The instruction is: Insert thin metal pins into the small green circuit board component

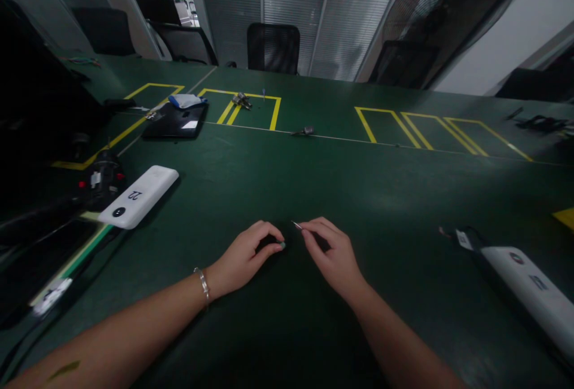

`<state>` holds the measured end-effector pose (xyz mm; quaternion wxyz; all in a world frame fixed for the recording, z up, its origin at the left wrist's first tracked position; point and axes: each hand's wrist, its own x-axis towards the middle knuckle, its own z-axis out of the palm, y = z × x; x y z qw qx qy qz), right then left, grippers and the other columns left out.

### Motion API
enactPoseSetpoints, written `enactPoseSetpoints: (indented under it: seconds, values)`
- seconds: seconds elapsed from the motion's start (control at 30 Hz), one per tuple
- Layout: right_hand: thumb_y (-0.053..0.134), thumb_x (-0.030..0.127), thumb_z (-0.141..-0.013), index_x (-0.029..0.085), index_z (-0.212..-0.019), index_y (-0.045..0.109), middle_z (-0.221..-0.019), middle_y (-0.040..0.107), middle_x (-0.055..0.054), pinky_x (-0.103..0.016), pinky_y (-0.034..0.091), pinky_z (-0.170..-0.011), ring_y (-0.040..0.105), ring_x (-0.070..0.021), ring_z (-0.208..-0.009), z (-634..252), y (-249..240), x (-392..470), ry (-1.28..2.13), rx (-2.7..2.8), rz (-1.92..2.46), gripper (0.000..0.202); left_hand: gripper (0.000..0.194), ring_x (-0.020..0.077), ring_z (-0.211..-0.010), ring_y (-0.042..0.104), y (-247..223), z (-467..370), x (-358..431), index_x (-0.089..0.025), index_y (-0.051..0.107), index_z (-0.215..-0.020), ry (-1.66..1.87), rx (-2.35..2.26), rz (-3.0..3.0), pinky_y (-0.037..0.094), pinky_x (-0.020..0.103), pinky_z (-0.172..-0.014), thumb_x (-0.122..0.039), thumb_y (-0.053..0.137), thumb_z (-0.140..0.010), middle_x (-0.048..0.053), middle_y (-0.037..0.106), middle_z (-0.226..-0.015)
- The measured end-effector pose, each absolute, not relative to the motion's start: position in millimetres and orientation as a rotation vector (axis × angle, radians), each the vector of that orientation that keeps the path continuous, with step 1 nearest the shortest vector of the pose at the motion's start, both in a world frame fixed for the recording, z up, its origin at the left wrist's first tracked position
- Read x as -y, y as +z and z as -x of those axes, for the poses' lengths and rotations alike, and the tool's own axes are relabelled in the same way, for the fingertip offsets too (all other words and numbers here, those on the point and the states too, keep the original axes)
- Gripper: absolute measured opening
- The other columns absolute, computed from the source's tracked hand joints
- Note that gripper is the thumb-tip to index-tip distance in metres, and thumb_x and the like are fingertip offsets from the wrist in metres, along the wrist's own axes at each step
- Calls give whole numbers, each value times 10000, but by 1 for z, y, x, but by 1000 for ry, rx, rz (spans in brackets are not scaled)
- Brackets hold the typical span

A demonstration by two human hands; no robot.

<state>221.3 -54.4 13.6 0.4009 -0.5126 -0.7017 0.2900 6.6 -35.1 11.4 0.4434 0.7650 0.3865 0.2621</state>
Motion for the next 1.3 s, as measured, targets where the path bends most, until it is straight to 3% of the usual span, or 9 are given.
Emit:
enactPoseSetpoints:
  seconds: [0.3, 0.53, 0.67, 0.87, 1.07, 1.3]
  values:
    - [529, 199, -910, 215, -971, 689, -887, 651, -56, -319, 514, -733, 632, -198, -830, -219, 12, 55, 710, 1779, 1304, 172, 138, 223, -985, 533, 13, -12, 34, -220, 613, -1025, 580, -887, -2120, 440, 354, -869, -171, 535, -923, 63, 606, -1047]
    - [514, 201, -921, 229, -985, 675, -906, 656, -47, -319, 513, -734, 630, -194, -845, -223, 13, 55, 746, 1850, 1308, 176, 274, 248, -1062, 500, 15, -13, 37, -244, 553, -1200, 620, -952, -2138, 430, 400, -921, -205, 521, -930, 84, 570, -1153]
    - [574, 152, -876, 244, -1037, 639, -988, 642, -34, -346, 500, -820, 615, -200, -935, -228, 17, 54, 840, 1949, 1311, 196, 227, 265, -1000, 506, 19, -12, 38, -200, 559, -1095, 610, -1058, -2172, 434, 411, -874, -319, 568, -902, 95, 557, -1081]
    - [693, 179, -783, 229, -990, 593, -960, 618, -30, -349, 490, -762, 597, -215, -894, -224, 22, 58, 734, 2084, 1453, 235, 544, 292, -901, 498, 21, -14, 41, -180, 565, -1048, 490, -1111, -2286, 422, 418, -773, -593, 688, -715, 101, 565, -1020]
    - [717, 209, -767, 218, -926, 559, -893, 609, -29, -354, 469, -692, 580, -233, -835, -215, 18, 62, 556, 2185, 1567, 224, 291, 273, -915, 514, 18, -13, 40, -202, 584, -1032, 453, -1079, -2312, 432, 419, -794, -360, 676, -805, 81, 566, -1030]
    - [653, 146, -800, 229, -964, 550, -942, 615, -27, -355, 465, -741, 576, -227, -882, -217, 20, 62, 683, 2112, 1599, 210, 378, 240, -1073, 530, 13, -7, 37, -257, 575, -1192, 705, -982, -2027, 468, 386, -920, -179, 651, -830, 72, 529, -1165]
